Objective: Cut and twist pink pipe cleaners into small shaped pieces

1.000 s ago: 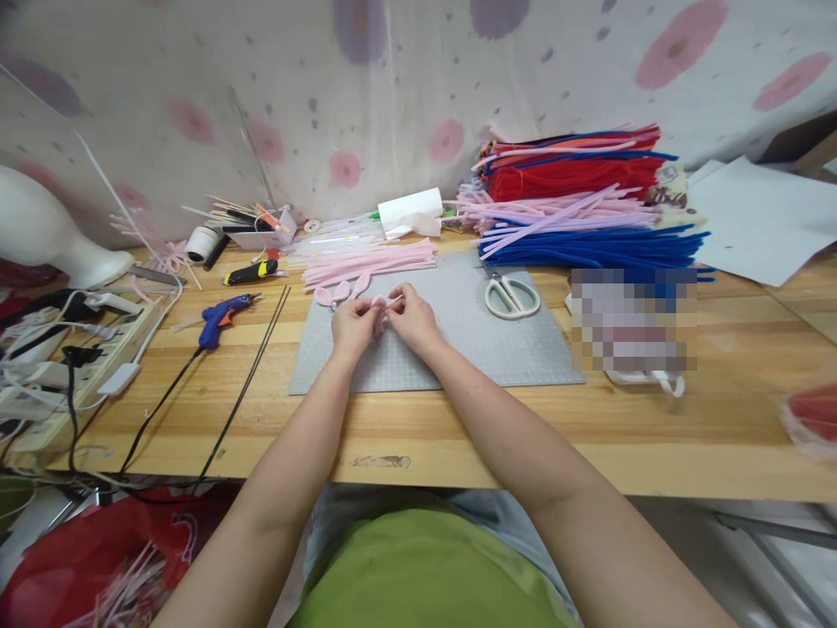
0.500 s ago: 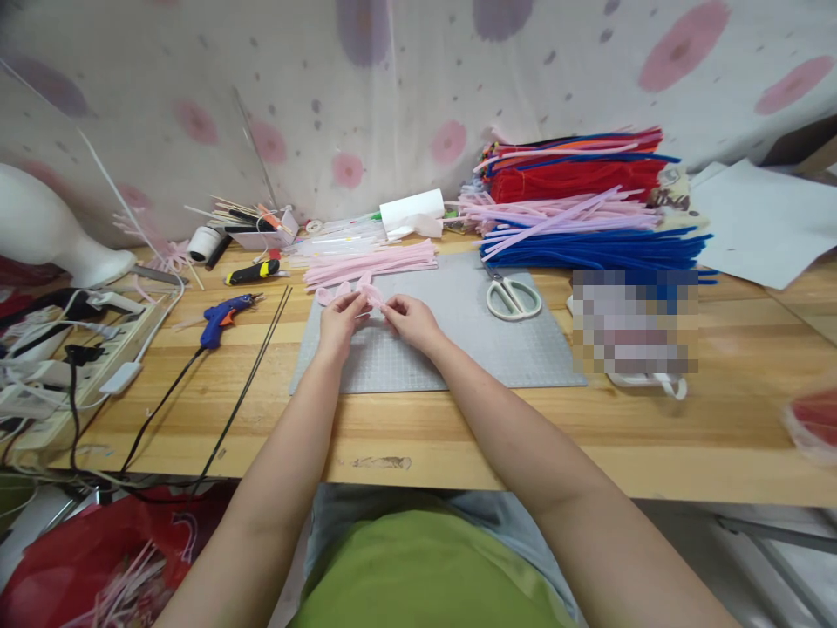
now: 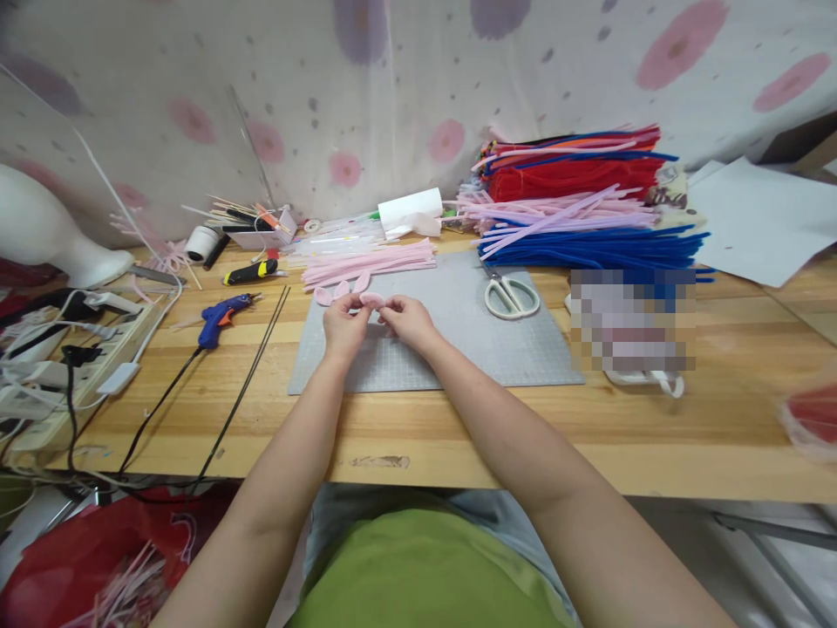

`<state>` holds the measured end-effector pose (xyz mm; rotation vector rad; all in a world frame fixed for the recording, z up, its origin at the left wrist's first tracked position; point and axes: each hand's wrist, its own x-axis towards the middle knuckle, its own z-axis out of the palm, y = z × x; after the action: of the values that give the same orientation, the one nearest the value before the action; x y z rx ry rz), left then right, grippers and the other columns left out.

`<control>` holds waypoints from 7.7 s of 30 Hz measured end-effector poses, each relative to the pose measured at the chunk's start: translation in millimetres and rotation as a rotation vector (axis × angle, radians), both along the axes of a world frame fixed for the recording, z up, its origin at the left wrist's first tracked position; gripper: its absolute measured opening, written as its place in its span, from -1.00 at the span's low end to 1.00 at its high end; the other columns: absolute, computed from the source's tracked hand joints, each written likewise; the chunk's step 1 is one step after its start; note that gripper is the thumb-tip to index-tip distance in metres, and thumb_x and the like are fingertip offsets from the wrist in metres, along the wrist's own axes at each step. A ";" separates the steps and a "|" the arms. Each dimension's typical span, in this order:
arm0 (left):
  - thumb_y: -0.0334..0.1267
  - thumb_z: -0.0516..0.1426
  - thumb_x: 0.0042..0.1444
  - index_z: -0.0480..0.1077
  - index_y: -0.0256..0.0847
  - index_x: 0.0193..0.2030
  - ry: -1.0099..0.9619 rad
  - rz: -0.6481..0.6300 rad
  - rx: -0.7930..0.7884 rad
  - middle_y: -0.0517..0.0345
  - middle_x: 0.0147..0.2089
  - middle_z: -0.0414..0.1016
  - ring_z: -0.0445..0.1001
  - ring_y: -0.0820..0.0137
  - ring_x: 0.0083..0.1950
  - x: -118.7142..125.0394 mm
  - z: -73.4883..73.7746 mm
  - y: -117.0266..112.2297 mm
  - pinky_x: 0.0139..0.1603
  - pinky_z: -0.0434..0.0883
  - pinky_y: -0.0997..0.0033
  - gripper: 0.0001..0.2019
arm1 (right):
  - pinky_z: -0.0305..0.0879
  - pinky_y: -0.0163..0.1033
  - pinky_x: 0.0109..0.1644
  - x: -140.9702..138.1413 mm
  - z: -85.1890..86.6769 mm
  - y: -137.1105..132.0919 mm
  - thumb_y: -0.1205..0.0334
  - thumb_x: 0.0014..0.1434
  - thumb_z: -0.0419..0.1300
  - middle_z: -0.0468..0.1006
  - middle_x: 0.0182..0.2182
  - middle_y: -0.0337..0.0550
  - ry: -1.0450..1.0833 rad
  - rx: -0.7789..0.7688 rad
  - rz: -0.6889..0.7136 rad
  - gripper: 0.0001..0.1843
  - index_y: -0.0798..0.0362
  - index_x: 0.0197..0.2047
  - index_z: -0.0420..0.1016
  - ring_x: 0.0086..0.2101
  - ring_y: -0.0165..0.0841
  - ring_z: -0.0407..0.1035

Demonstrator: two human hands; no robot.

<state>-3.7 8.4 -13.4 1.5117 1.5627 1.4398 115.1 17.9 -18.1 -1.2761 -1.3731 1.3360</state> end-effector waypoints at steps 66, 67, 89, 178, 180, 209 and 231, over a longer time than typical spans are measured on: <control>-0.23 0.12 -0.10 0.41 -0.28 -0.44 0.139 -0.032 -0.049 0.12 -0.43 0.45 0.38 0.45 -0.38 1.9 -6.7 4.9 -0.30 0.30 0.45 -0.86 | 0.26 -0.43 -0.51 3.0 -0.6 4.4 0.32 0.00 0.12 0.42 -0.61 -0.28 0.134 -0.077 -0.044 -0.92 0.14 -0.48 0.37 -0.63 -0.56 0.27; -0.22 0.13 -0.11 0.41 -0.28 -0.43 0.053 -0.043 -0.089 0.13 -0.44 0.45 0.38 0.46 -0.40 1.8 -8.3 5.7 -0.34 0.31 0.46 -0.84 | 0.25 -0.43 -0.52 3.4 -2.5 4.9 0.29 0.01 0.12 0.43 -0.61 -0.27 0.102 -0.063 -0.024 -0.90 0.14 -0.48 0.38 -0.63 -0.56 0.27; -0.14 0.22 -0.24 0.44 -0.28 -0.40 -0.429 -0.164 -0.247 0.13 -0.42 0.49 0.47 0.37 -0.34 -1.7 2.8 5.8 -0.45 0.40 0.46 -0.73 | 0.15 -0.46 -0.67 1.5 -0.2 1.3 0.36 -0.05 0.11 0.29 -0.73 -0.35 0.054 -0.120 -0.073 -0.87 0.12 -0.59 0.29 -0.72 -0.59 0.15; -0.10 0.17 -0.11 0.36 -0.30 -0.46 -0.309 -0.216 -0.168 0.24 -0.56 0.38 0.27 0.59 -0.57 -2.3 -9.8 8.2 -0.53 0.22 0.57 -0.74 | 0.27 -0.32 -0.39 11.9 -4.0 4.8 0.06 0.01 0.11 0.52 -0.44 -0.17 -0.196 0.297 -0.020 -0.74 0.07 -0.39 0.47 -0.42 -0.40 0.35; -0.09 0.16 -0.08 0.35 -0.28 -0.46 -0.226 -0.270 -0.165 0.23 -0.56 0.38 0.27 0.58 -0.57 -1.2 -11.4 6.9 -0.54 0.21 0.57 -0.74 | 0.26 -0.34 -0.45 16.2 -3.7 8.5 0.02 -0.02 0.13 0.50 -0.46 -0.17 -0.138 0.252 0.007 -0.71 0.09 -0.40 0.45 -0.45 -0.41 0.33; -0.10 0.24 -0.22 0.41 -0.31 -0.50 -0.233 -0.394 -0.389 0.12 -0.56 0.47 0.41 0.48 -0.56 5.9 -15.0 6.9 -0.55 0.27 0.54 -0.72 | 0.09 -0.33 -0.44 23.1 -3.4 17.4 0.08 0.01 0.07 0.38 -0.58 -0.25 -0.326 0.336 0.005 -0.76 0.08 -0.52 0.33 -0.53 -0.46 0.19; -0.22 0.27 -0.25 0.40 -0.35 -0.52 -0.372 -0.404 -0.489 0.11 -0.57 0.47 0.45 0.44 -0.52 11.1 5.5 -3.1 -0.44 0.37 0.45 -0.78 | -0.05 -0.37 -0.57 29.7 8.3 14.4 -0.06 -0.16 0.20 0.28 -0.66 -0.34 0.057 0.098 0.154 -0.63 0.10 -0.55 0.29 -0.65 -0.57 0.04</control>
<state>7.3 5.3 -7.9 1.1083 1.1829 0.9511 144.7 32.3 -9.8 -1.0777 -1.5023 1.3795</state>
